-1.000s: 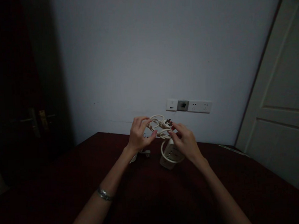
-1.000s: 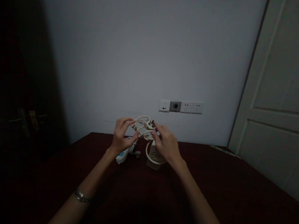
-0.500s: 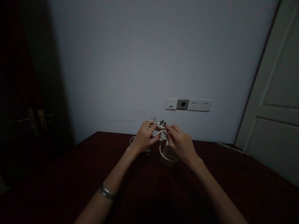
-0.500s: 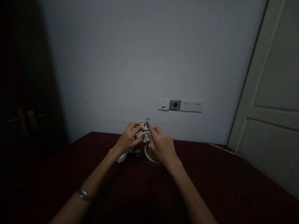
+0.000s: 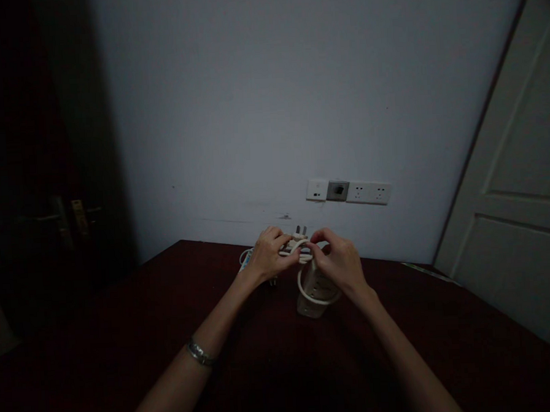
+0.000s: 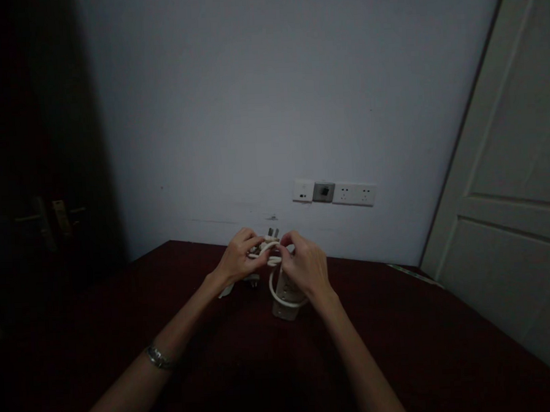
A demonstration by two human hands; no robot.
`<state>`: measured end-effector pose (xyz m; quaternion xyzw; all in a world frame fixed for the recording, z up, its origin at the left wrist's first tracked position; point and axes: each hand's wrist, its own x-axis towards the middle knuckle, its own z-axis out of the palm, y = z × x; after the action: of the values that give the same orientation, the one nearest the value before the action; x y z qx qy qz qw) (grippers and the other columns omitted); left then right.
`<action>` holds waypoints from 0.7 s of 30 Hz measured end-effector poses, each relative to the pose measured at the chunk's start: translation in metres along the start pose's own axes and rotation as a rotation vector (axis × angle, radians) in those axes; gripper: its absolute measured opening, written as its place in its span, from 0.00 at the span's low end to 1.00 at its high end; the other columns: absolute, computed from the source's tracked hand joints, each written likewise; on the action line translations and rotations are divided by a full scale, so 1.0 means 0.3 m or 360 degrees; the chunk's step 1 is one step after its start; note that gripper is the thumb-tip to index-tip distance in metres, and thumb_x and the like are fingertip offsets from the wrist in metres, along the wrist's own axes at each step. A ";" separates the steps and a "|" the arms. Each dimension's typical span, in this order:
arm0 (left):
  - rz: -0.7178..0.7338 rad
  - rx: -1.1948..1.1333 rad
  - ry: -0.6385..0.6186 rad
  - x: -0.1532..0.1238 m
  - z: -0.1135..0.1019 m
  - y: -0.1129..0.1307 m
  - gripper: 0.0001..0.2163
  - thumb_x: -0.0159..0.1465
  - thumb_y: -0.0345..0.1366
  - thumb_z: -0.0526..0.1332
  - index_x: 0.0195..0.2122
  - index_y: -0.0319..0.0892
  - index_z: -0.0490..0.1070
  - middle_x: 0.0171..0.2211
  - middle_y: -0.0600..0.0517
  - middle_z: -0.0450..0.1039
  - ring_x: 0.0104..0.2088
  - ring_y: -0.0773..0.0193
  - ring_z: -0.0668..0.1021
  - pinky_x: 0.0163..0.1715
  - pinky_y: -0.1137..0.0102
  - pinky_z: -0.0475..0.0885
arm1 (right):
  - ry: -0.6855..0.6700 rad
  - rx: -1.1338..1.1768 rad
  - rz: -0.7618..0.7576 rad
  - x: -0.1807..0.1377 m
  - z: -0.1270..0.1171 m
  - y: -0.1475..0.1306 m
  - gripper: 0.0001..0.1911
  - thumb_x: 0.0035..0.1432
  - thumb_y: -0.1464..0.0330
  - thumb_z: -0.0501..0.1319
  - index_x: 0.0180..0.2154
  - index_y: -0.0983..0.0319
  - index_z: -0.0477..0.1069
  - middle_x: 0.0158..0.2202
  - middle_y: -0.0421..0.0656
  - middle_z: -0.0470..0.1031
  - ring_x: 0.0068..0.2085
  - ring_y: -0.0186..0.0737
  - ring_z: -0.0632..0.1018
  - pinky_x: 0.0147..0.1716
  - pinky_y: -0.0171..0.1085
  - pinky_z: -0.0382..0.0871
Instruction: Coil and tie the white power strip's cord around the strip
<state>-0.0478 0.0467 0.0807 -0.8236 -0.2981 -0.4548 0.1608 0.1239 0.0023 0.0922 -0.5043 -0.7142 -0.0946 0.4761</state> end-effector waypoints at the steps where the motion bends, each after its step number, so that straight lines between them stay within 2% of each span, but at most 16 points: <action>1: -0.0025 0.0018 -0.0005 0.002 -0.004 0.006 0.10 0.59 0.39 0.58 0.36 0.39 0.71 0.31 0.49 0.67 0.35 0.61 0.70 0.36 0.67 0.65 | -0.0005 0.0052 0.0040 0.001 0.004 0.001 0.06 0.54 0.64 0.58 0.32 0.60 0.69 0.28 0.41 0.75 0.25 0.37 0.74 0.27 0.34 0.62; 6: -0.0024 0.0275 -0.0047 0.020 -0.040 0.033 0.11 0.60 0.39 0.56 0.39 0.38 0.68 0.36 0.47 0.69 0.37 0.59 0.71 0.38 0.65 0.64 | 0.0011 0.0340 0.0246 0.009 0.031 0.009 0.12 0.51 0.59 0.60 0.34 0.61 0.69 0.29 0.42 0.75 0.24 0.36 0.72 0.25 0.34 0.62; 11: 0.0124 0.0550 0.0086 0.031 -0.081 0.041 0.12 0.62 0.39 0.52 0.41 0.37 0.67 0.39 0.45 0.69 0.41 0.56 0.70 0.44 0.59 0.61 | -0.0252 0.0872 0.0175 0.024 0.025 -0.008 0.15 0.55 0.59 0.56 0.34 0.63 0.72 0.30 0.43 0.74 0.29 0.37 0.73 0.30 0.34 0.64; 13: 0.0163 0.0618 0.0169 0.033 -0.089 0.044 0.13 0.63 0.39 0.51 0.41 0.36 0.66 0.40 0.44 0.69 0.42 0.56 0.70 0.47 0.57 0.60 | -0.0256 0.0997 0.0169 0.028 0.008 -0.023 0.14 0.54 0.59 0.56 0.31 0.63 0.71 0.29 0.41 0.73 0.30 0.36 0.72 0.31 0.33 0.64; 17: 0.0266 0.0682 0.0227 0.039 -0.101 0.046 0.14 0.62 0.40 0.53 0.41 0.35 0.66 0.39 0.42 0.68 0.41 0.54 0.69 0.46 0.56 0.59 | -0.0293 0.1123 0.0296 0.025 -0.016 -0.046 0.12 0.49 0.59 0.59 0.26 0.63 0.67 0.24 0.39 0.71 0.26 0.34 0.70 0.26 0.32 0.62; 21: 0.0297 0.0530 0.0103 0.040 -0.117 0.044 0.13 0.58 0.42 0.56 0.38 0.36 0.66 0.37 0.43 0.67 0.40 0.54 0.68 0.41 0.61 0.63 | -0.0317 0.1045 0.0448 0.008 0.008 -0.057 0.12 0.46 0.60 0.59 0.26 0.63 0.67 0.19 0.38 0.69 0.21 0.33 0.68 0.20 0.31 0.58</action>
<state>-0.0573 0.0218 0.1096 -0.7946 -0.2864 -0.4087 0.3459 0.1085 -0.0028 0.0989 -0.4247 -0.6730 0.2554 0.5491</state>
